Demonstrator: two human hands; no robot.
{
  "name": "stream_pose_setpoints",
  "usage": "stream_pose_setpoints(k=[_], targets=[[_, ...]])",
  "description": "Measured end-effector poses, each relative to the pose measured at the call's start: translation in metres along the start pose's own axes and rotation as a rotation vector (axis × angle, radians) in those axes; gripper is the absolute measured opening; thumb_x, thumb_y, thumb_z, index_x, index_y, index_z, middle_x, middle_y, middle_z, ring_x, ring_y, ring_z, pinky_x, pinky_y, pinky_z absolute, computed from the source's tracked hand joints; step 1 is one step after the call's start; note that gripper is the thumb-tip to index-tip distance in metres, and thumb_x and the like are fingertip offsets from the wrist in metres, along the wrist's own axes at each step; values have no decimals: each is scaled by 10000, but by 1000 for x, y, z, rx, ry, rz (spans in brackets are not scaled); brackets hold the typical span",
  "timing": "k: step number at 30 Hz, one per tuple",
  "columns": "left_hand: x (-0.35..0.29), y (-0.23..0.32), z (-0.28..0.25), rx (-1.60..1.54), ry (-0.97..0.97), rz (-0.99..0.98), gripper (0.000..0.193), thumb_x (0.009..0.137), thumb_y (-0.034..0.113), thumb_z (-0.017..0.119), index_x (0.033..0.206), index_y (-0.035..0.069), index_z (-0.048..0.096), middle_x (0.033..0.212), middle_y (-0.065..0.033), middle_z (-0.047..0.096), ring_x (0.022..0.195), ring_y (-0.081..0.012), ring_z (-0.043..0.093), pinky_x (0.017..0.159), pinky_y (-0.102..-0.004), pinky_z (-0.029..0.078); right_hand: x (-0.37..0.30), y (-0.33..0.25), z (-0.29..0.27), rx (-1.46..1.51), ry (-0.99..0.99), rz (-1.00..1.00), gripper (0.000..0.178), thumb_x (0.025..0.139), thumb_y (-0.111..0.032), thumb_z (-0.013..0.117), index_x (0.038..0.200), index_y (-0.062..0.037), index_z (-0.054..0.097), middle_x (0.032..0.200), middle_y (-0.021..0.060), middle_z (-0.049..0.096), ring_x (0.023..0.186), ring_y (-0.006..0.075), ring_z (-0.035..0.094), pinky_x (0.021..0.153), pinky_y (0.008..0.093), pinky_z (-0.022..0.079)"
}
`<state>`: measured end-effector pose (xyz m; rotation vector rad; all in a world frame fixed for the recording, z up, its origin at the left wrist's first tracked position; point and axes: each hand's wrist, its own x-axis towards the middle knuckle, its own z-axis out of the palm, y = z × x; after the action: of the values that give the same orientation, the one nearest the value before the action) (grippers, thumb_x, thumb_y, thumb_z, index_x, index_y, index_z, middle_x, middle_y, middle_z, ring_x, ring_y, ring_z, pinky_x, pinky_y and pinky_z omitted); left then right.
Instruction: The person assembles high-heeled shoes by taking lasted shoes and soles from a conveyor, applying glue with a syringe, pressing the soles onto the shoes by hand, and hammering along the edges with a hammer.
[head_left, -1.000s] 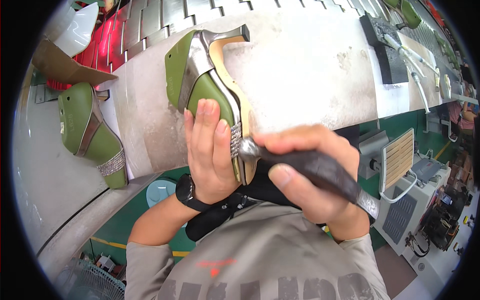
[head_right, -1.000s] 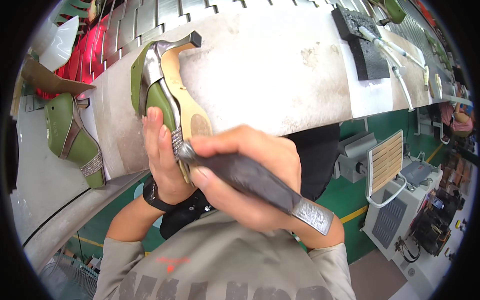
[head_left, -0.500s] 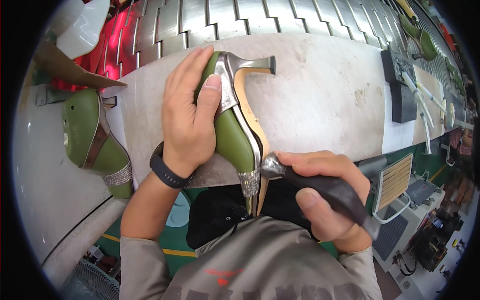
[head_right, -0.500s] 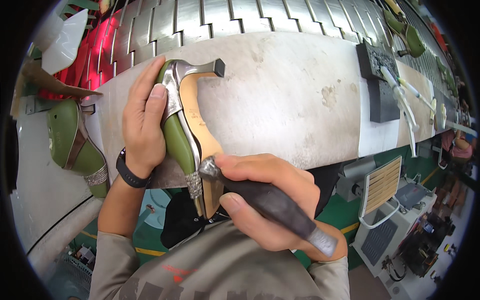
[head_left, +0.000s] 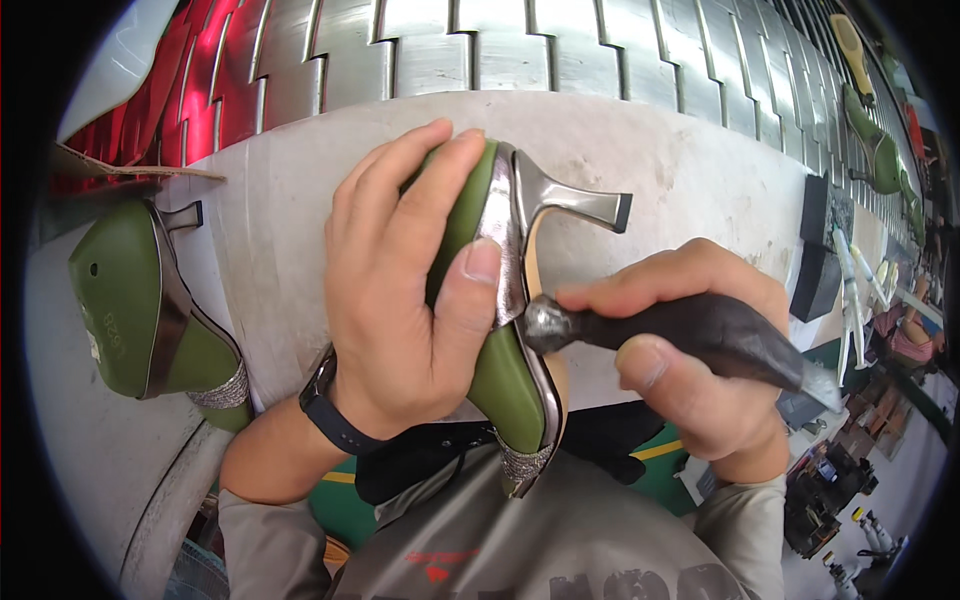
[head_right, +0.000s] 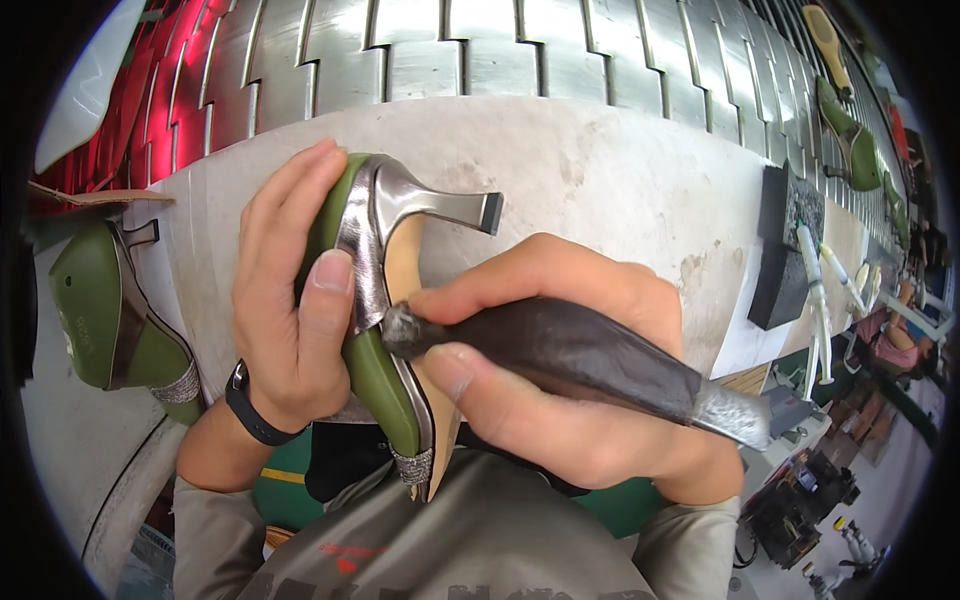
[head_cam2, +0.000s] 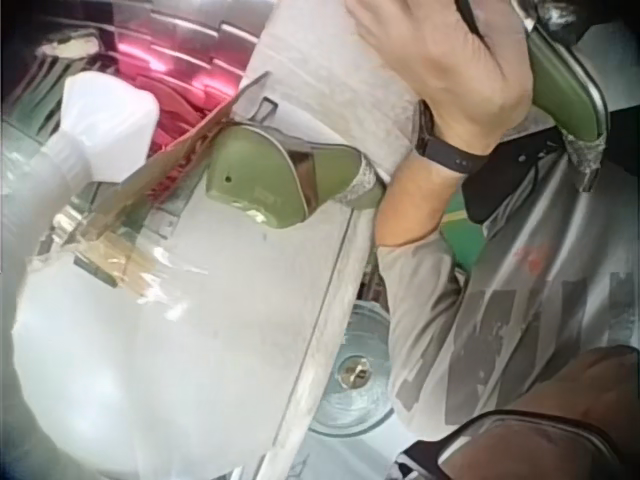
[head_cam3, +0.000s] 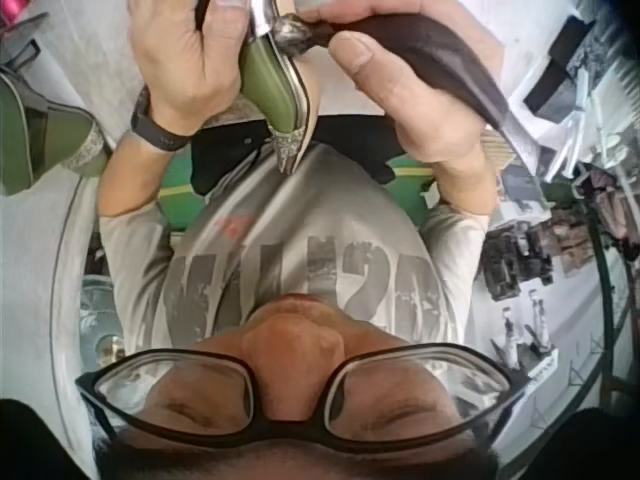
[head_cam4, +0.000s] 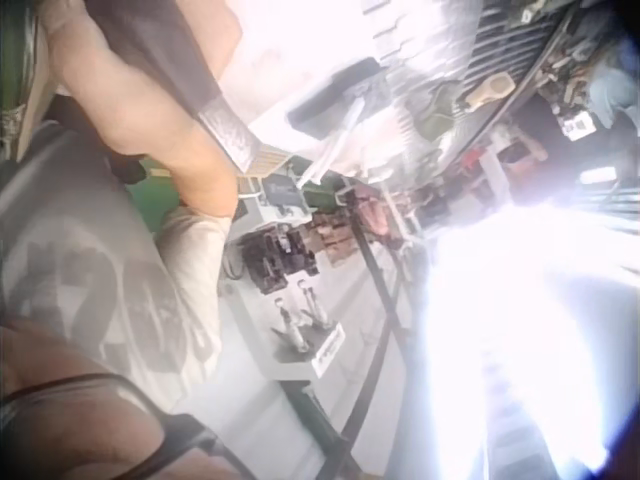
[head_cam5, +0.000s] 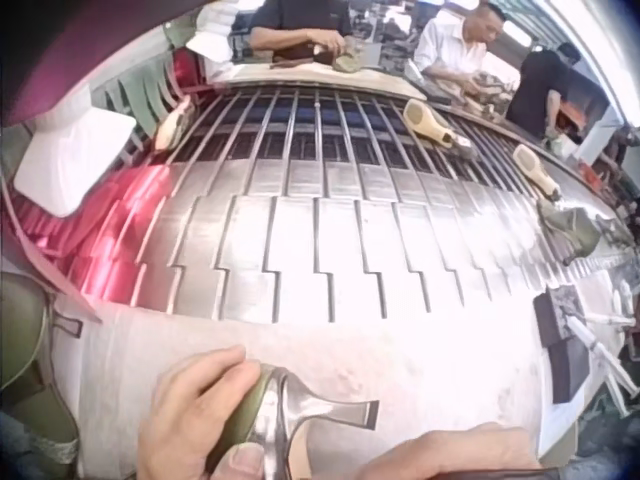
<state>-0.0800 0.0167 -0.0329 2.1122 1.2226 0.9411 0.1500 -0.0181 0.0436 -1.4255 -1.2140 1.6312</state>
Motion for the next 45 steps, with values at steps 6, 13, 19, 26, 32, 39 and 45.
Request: stream_pose_setpoints(k=[6, 13, 19, 26, 32, 39, 45], targets=[[2, 1, -2, 4, -5, 22, 476, 981, 193, 610, 1402, -29, 604, 1389, -247, 588, 1239, -421, 565, 1095, -481, 408, 3, 16, 29, 111, 267, -166, 321, 953, -226, 679, 1129, 37, 629, 1077, 216, 774, 667, 115, 599, 604, 220, 503], [10, 12, -3, -84, -108, -67, 420, 964, 204, 653, 1338, 10, 657, 1290, -199, 647, 1175, -366, 596, 1036, -429, 435, -11, 38, 4, 159, 447, -641, 319, 1097, -336, 507, 1169, -30, 562, 1156, 280, 670, 649, 220, 709, 542, 266, 605], [10, 4, 7, -80, -96, 71, 363, 978, 176, 591, 1276, -4, 692, 1239, -193, 676, 1095, -353, 618, 1000, -425, 458, -34, 66, 10, 552, 369, -417, 250, 1089, -243, 435, 1077, -12, 532, 1077, 306, 690, 617, 247, 679, 615, 341, 603], [14, 6, 3, -63, -159, 72, 372, 981, 146, 546, 1272, -45, 678, 1211, -221, 680, 1070, -363, 627, 972, -426, 487, -16, 54, 3, 482, 277, -446, 248, 1036, -263, 533, 1026, -16, 535, 969, 299, 664, 552, 230, 626, 519, 310, 562], [9, 0, 1, -64, -120, 65, 360, 990, 125, 546, 1275, -49, 680, 1209, -217, 683, 1056, -348, 634, 957, -408, 498, 7, 13, 1, 145, 130, -375, 263, 983, -262, 580, 943, -6, 534, 887, 294, 655, 496, 210, 571, 456, 284, 524], [10, 4, 0, -64, -144, 84, 364, 991, 137, 550, 1272, -56, 679, 1199, -221, 687, 1058, -354, 634, 958, -414, 497, -20, 65, 15, 524, 376, -460, 214, 1035, -205, 484, 1033, 7, 515, 956, 319, 684, 586, 237, 640, 539, 317, 580], [8, -2, -1, -74, -111, 65, 372, 988, 153, 565, 1275, -58, 676, 1210, -223, 684, 1057, -360, 631, 951, -417, 501, 13, 12, 7, 149, 240, -209, 295, 1042, -320, 510, 995, -29, 520, 866, 251, 629, 467, 196, 559, 442, 277, 514]])
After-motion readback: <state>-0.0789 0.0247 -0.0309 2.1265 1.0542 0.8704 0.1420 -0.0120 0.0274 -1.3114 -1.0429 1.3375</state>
